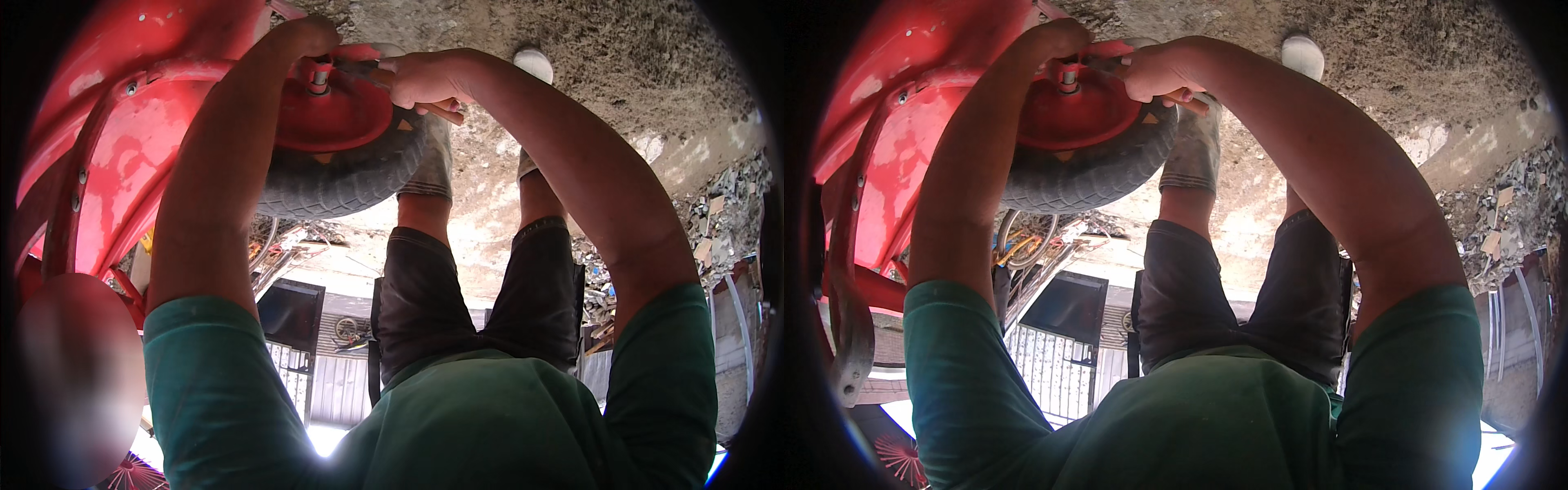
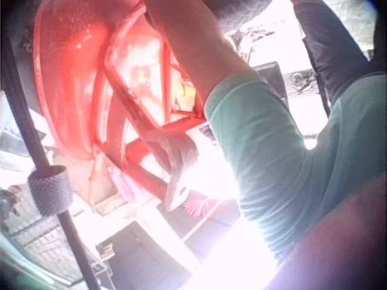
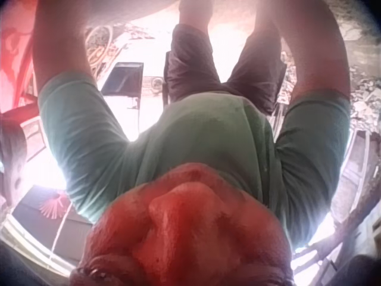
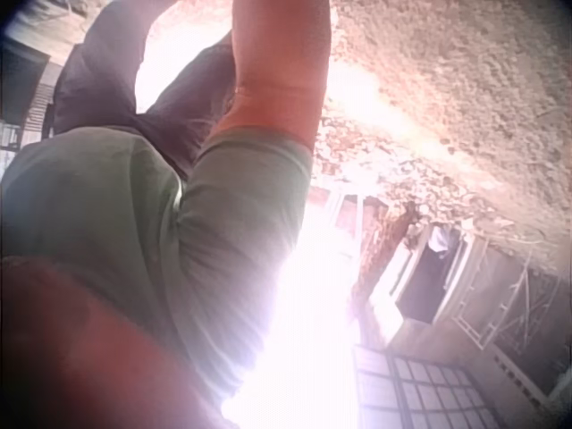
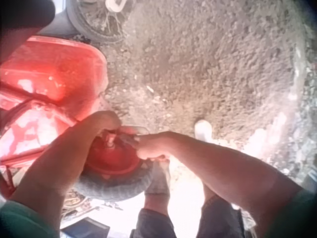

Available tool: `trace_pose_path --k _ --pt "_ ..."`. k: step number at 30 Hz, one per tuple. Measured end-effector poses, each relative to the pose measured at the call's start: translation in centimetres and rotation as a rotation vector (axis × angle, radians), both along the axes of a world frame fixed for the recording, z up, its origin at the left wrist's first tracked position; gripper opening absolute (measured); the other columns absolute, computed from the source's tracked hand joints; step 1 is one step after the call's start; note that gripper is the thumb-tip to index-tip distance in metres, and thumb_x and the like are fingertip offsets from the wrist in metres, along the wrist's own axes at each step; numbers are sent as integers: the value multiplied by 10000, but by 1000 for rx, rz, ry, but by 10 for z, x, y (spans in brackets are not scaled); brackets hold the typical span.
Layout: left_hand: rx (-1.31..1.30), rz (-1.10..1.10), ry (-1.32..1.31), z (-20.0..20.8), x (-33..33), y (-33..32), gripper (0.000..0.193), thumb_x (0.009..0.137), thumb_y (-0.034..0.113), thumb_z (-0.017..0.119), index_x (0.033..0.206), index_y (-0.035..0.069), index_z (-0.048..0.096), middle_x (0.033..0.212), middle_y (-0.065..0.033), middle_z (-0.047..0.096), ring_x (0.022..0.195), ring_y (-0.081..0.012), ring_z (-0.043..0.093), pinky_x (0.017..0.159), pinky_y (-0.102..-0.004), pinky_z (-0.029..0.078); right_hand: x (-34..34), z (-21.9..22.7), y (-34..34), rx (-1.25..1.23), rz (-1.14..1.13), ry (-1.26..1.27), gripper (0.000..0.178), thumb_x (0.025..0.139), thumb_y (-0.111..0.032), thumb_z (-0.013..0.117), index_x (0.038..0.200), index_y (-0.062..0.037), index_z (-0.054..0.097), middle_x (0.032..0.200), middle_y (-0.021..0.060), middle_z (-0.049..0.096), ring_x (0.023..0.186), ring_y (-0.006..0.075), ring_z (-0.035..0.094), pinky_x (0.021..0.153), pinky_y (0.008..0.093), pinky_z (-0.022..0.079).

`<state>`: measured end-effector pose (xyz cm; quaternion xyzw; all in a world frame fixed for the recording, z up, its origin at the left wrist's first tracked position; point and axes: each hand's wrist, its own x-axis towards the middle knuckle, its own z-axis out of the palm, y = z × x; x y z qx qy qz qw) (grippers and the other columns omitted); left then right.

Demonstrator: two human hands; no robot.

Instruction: The person uses a wrench to tighten the axle nut on the wheel of a red wheelbarrow. They reposition the wheelbarrow and continue tightening the nut from different angles to secure the wheel in place.

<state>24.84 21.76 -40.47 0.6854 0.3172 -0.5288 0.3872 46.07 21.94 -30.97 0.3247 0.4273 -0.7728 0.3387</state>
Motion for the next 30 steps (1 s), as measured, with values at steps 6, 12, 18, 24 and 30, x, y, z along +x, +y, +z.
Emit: trace_pose_path --k 6,12,18,24,30 --pt "-110 -76 -43 4 10 9 226 804 157 575 975 48 675 855 -173 668 787 -282 663 700 -398 511 -29 9 -20 690 577 116 502 809 -108 508 1296 -16 425 892 198 566 693 306 625 540 473 510" --pt "-80 -154 -151 5 -1 4 219 761 139 613 944 29 659 791 -169 669 741 -282 665 677 -401 508 -16 32 -37 1159 447 87 411 829 -215 583 1204 -49 553 1106 164 538 955 305 569 817 518 456" --pt "-16 251 -61 -12 -19 -1 387 951 336 454 942 26 686 973 -190 663 891 -336 640 787 -430 496 -5 3 -14 642 912 471 501 810 -108 507 1298 -24 427 1106 213 581 823 282 616 639 424 503" --pt "12 -34 -134 1 -5 4 285 934 228 468 1052 50 657 1010 -165 656 943 -327 638 809 -431 510 14 -15 -1 156 156 78 402 698 -29 467 1096 29 473 676 224 584 497 282 604 408 391 430" --pt "-26 -160 -102 6 3 8 271 904 168 484 1108 79 638 1082 -149 641 991 -311 629 839 -415 515 12 -31 -5 -9 -10 90 402 670 -34 494 1071 -43 519 607 81 468 391 171 393 348 331 278"
